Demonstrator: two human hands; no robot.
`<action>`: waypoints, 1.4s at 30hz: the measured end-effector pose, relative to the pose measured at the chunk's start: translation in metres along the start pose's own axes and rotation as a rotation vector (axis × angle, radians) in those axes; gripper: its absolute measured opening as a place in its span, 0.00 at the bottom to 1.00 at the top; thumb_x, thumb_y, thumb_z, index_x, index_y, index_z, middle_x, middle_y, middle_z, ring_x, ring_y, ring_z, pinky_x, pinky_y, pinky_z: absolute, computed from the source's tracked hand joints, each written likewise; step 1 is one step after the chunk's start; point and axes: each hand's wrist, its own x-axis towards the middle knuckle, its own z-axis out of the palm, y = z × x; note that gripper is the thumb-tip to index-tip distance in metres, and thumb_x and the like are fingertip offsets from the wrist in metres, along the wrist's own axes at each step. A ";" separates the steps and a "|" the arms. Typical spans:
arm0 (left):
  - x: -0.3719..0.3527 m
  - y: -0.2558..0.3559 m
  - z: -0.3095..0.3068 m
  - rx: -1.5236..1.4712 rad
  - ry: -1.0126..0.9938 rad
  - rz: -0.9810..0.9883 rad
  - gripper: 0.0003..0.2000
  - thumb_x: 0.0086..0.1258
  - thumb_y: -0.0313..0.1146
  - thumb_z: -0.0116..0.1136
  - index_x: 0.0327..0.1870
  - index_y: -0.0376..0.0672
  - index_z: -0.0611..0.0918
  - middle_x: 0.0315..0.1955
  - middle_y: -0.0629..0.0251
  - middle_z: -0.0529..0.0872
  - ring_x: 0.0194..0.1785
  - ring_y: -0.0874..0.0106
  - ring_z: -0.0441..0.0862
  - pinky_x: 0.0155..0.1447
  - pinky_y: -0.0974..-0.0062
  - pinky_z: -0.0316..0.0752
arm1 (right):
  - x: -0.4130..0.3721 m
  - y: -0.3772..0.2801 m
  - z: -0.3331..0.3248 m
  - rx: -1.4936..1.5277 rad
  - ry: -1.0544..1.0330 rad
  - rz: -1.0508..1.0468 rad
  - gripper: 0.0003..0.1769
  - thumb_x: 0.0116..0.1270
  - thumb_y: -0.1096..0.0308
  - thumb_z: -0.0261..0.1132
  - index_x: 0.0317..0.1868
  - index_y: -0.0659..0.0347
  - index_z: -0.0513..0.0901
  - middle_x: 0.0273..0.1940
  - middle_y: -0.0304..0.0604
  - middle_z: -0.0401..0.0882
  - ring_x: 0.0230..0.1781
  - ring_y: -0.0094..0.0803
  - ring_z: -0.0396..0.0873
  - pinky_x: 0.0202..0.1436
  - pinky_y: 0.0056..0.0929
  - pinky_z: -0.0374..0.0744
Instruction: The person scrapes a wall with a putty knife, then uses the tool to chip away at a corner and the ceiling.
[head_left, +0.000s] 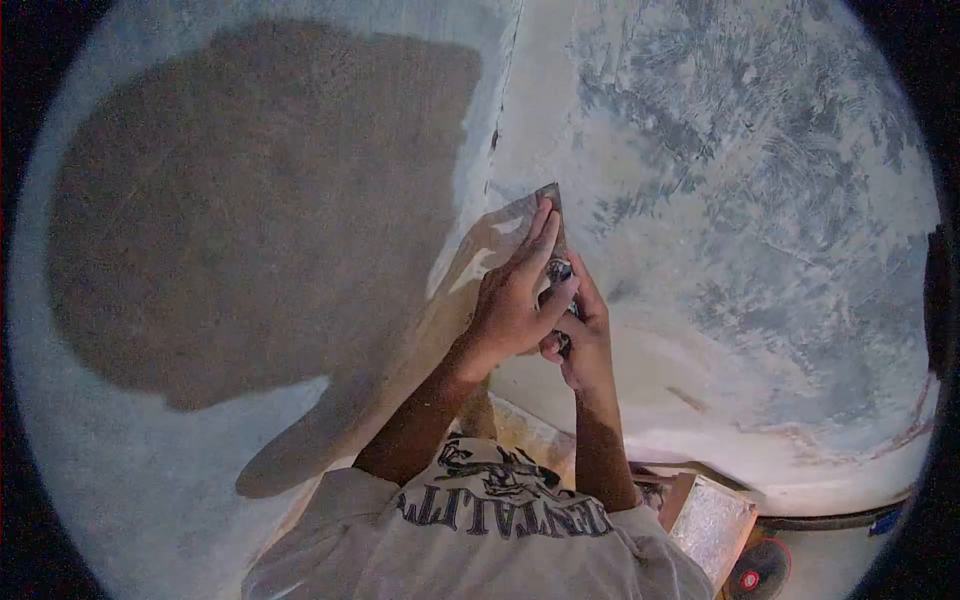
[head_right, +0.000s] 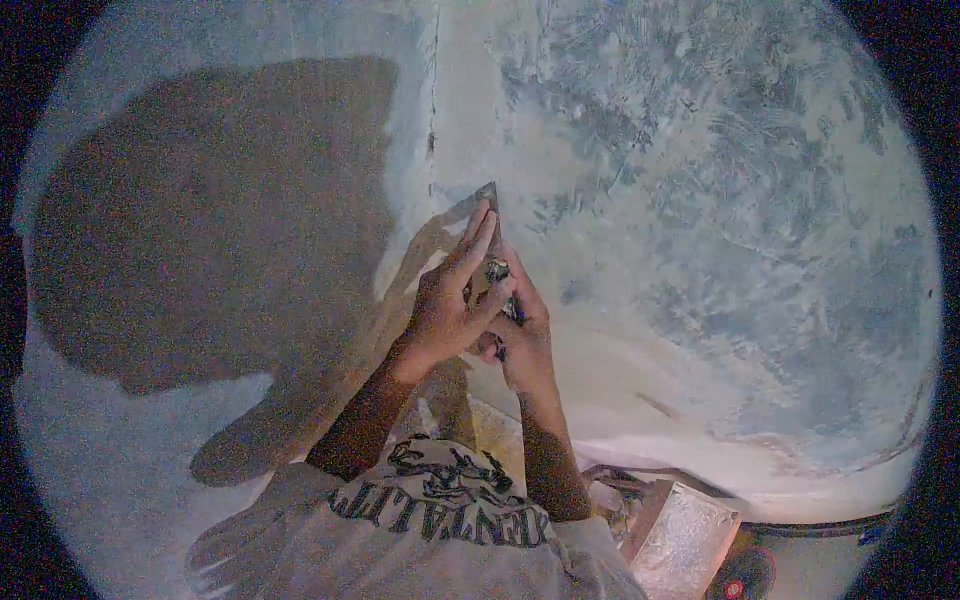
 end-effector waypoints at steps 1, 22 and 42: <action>0.002 -0.002 -0.001 -0.021 0.009 0.022 0.38 0.70 0.34 0.60 0.78 0.32 0.56 0.78 0.42 0.52 0.80 0.51 0.55 0.77 0.63 0.60 | 0.002 0.000 0.001 0.031 -0.004 0.007 0.41 0.64 0.77 0.57 0.79 0.54 0.59 0.32 0.35 0.76 0.14 0.16 0.66 0.13 0.16 0.62; 0.013 -0.013 -0.013 0.032 -0.082 0.032 0.33 0.77 0.33 0.49 0.80 0.39 0.52 0.80 0.46 0.49 0.81 0.51 0.52 0.79 0.60 0.54 | 0.013 0.003 0.026 0.008 0.064 0.008 0.35 0.72 0.73 0.55 0.79 0.52 0.61 0.32 0.35 0.81 0.13 0.15 0.66 0.14 0.18 0.65; 0.018 0.002 -0.007 0.104 0.015 -0.024 0.34 0.72 0.33 0.55 0.77 0.35 0.58 0.76 0.42 0.58 0.76 0.50 0.62 0.74 0.61 0.65 | 0.015 -0.002 0.019 0.071 0.029 0.061 0.31 0.76 0.66 0.57 0.77 0.54 0.63 0.35 0.35 0.82 0.14 0.15 0.67 0.15 0.17 0.65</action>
